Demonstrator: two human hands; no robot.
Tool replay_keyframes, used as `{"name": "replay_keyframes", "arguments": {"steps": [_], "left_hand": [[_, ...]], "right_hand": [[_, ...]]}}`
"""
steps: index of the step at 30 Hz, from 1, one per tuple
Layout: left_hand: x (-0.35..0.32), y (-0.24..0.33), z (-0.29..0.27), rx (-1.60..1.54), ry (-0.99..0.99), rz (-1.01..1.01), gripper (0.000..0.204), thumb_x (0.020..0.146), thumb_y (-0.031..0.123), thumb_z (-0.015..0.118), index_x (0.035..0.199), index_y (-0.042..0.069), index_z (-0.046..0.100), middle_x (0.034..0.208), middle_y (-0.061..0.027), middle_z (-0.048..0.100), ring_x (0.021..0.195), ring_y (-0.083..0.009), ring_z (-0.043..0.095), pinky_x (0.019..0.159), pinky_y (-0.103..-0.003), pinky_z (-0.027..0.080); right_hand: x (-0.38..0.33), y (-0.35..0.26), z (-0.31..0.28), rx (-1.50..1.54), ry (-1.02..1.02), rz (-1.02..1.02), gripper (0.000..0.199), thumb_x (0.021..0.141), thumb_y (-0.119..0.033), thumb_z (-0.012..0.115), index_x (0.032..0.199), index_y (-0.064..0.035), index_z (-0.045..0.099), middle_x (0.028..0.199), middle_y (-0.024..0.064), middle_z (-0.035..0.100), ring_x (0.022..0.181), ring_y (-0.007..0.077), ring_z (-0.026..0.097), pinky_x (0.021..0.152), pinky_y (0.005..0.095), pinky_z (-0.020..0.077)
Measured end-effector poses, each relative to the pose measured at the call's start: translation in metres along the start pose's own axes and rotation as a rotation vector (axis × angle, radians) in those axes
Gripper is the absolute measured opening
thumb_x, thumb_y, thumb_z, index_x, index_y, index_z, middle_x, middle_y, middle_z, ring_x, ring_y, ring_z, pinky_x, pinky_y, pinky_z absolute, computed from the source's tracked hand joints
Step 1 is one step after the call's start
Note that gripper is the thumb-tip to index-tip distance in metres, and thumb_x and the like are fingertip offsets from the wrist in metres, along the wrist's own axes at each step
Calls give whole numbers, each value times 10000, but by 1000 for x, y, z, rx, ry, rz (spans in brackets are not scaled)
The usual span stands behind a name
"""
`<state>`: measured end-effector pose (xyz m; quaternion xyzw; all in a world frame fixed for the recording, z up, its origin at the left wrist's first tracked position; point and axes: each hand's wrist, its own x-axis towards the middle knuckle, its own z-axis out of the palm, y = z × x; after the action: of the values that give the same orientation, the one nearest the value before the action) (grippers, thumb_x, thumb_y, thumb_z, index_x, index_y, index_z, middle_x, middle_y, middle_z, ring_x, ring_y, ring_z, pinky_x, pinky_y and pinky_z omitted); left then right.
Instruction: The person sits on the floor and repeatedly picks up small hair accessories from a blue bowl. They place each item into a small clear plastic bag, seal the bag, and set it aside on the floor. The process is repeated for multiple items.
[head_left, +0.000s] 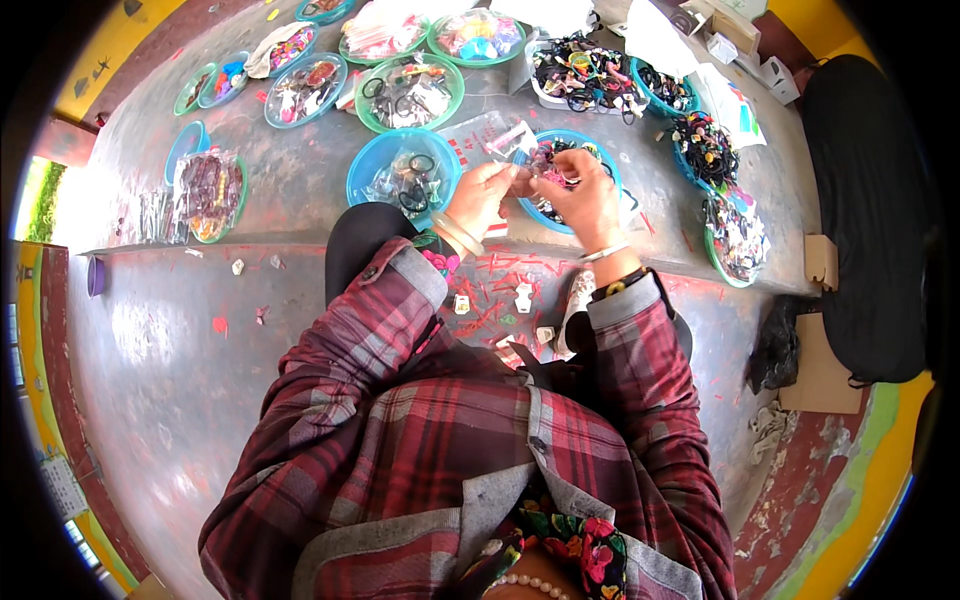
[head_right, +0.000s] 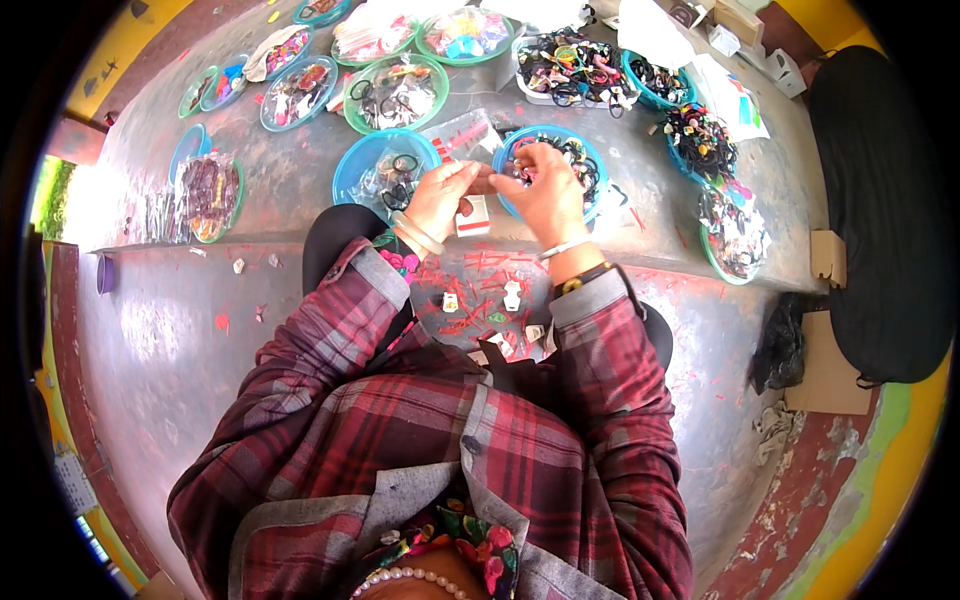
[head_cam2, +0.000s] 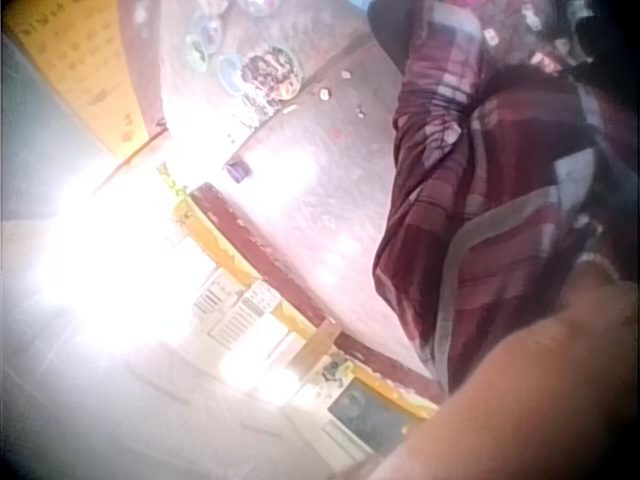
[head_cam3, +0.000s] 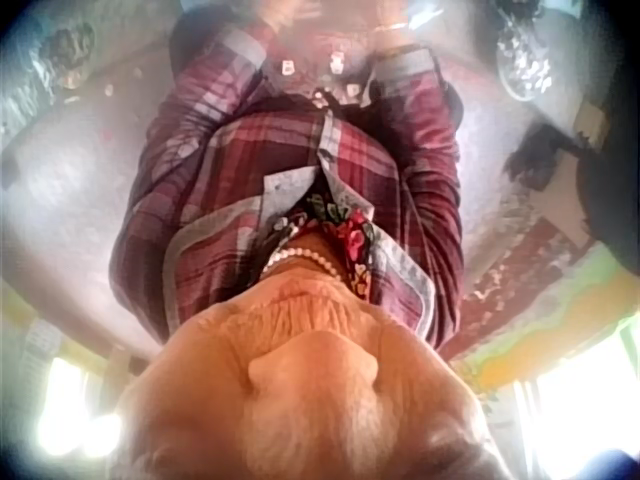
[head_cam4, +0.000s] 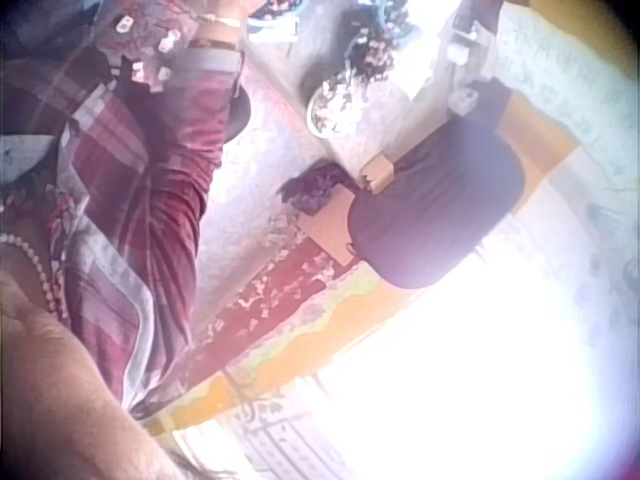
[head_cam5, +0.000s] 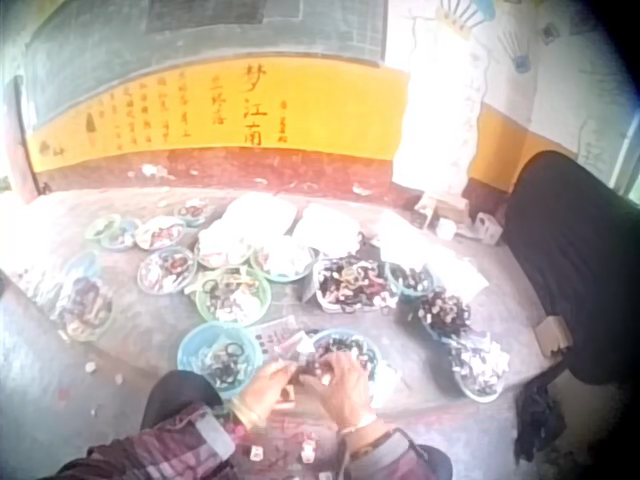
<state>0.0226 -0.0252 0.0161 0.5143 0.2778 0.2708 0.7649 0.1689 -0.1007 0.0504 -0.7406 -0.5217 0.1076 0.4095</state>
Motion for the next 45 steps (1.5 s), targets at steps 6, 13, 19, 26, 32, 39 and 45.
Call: {"name": "replay_keyframes", "arguments": {"steps": [6,13,19,26,32,39,45], "left_hand": [[-3,8,-2,77,-151,-47,256,909,192,477,1021,-19,570,929,-75,641,723,-65,588,474,-153,386],[-1,6,0,-191,-88,-116,244,880,167,531,1039,-13,571,965,-70,627,865,-119,603,488,-167,438],[-1,2,-1,-278,-82,-160,230,866,150,552,1043,6,580,981,-56,615,883,-123,597,545,-177,462],[-1,-3,0,-297,-96,-155,194,853,131,569,1004,12,596,933,-43,616,790,-98,588,598,-194,478],[-1,-6,-1,-224,-15,-161,196,835,115,588,983,-13,596,892,-50,616,725,-90,576,607,-200,488],[0,-3,0,-188,36,-116,199,823,108,593,970,-26,598,893,-83,632,790,-132,607,621,-212,489],[0,-3,6,129,66,-59,152,813,63,564,917,-32,623,847,-88,642,776,-142,615,608,-228,511]], "right_hand": [[6,28,-13,811,-410,437,162,748,-66,663,863,43,632,761,29,619,694,95,565,650,217,448],[-2,25,-1,946,-340,480,59,713,-38,684,743,-10,641,698,20,620,610,75,535,573,194,405],[-5,23,5,997,-320,542,73,692,-28,697,735,-18,638,682,14,618,581,67,518,543,186,384],[-5,21,5,1000,-320,549,77,687,-18,697,733,-20,635,688,20,620,595,69,519,562,192,386],[-7,24,10,926,-345,488,83,692,-33,698,743,-12,635,711,30,625,612,78,524,585,203,397],[-5,12,5,470,-167,276,92,709,-83,677,770,-28,636,687,39,609,615,103,554,606,241,443],[-9,-14,-4,44,49,-196,206,680,-108,664,882,-94,632,812,59,593,584,196,566,566,303,466]]}}
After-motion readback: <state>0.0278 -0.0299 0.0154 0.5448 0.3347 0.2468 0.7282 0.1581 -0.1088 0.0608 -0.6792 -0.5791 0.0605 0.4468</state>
